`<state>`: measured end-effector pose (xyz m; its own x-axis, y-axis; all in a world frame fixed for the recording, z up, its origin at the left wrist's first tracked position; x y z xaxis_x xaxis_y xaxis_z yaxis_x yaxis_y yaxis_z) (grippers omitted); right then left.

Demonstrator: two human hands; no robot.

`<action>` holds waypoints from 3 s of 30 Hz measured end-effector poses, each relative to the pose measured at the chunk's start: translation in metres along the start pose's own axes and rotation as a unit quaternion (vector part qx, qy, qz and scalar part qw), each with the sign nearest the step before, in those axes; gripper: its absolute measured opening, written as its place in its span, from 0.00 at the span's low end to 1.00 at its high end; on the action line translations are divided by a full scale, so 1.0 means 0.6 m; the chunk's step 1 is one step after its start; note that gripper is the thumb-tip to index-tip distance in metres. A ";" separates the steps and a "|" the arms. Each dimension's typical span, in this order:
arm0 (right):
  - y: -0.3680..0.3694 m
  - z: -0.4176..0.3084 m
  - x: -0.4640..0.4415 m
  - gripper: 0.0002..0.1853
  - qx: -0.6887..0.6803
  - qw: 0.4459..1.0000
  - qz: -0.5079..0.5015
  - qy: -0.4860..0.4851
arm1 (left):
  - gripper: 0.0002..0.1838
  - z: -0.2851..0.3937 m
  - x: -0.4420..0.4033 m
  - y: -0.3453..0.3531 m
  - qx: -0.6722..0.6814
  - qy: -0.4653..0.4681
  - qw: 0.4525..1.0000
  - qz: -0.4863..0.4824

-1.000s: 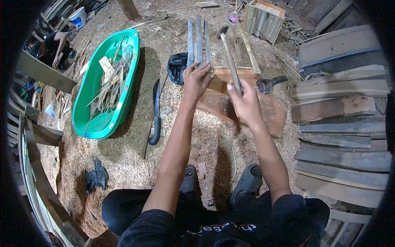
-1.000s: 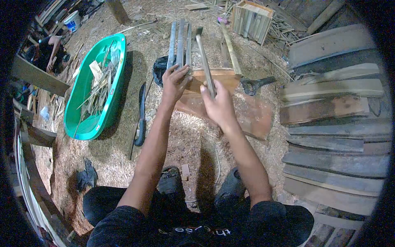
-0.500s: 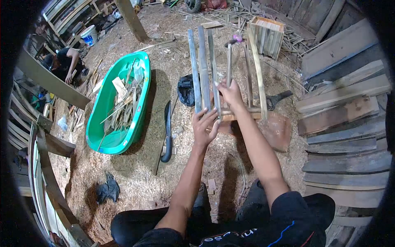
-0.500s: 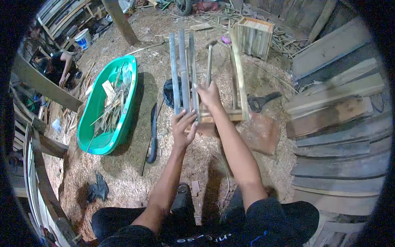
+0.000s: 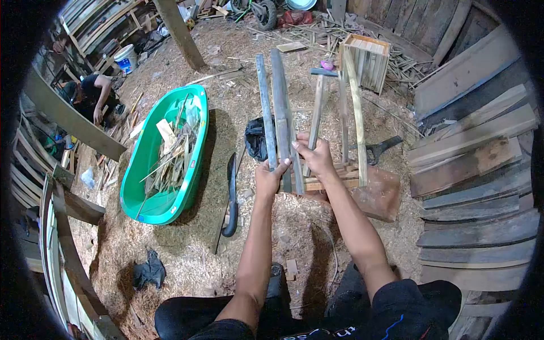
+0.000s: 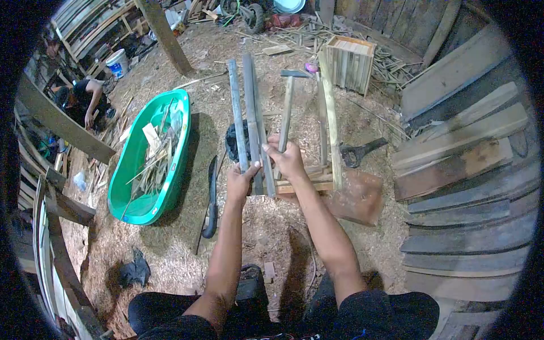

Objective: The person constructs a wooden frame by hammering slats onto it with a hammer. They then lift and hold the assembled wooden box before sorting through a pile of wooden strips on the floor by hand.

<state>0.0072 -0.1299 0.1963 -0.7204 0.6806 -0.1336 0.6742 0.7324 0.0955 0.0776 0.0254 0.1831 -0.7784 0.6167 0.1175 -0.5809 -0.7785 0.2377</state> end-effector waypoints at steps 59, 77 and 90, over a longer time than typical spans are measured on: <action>-0.003 -0.021 -0.004 0.13 -0.053 0.998 0.021 0.004 | 0.12 0.001 -0.011 0.008 -0.005 -0.044 0.999 -0.029; 0.004 -0.029 0.005 0.14 -0.046 0.998 0.036 -0.016 | 0.10 0.006 -0.013 0.016 0.012 -0.011 0.998 -0.062; -0.002 -0.025 0.006 0.14 -0.072 0.996 0.052 -0.016 | 0.12 0.002 -0.015 0.018 0.007 -0.021 0.998 -0.061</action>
<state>0.0012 -0.1279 0.2104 -0.6412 0.7532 -0.1468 0.7124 0.6554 0.2508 0.0786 0.0117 0.1860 -0.6904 0.7120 0.1276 -0.6677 -0.6952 0.2662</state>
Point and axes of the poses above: each hand's wrist, its own x-axis away from the middle knuckle, its own y-axis out of the palm, z = x × y, the point moved 10 cm from there along -x, towards the middle knuckle, and after that the axes turned 4 degrees about x, right-handed, at the moved point
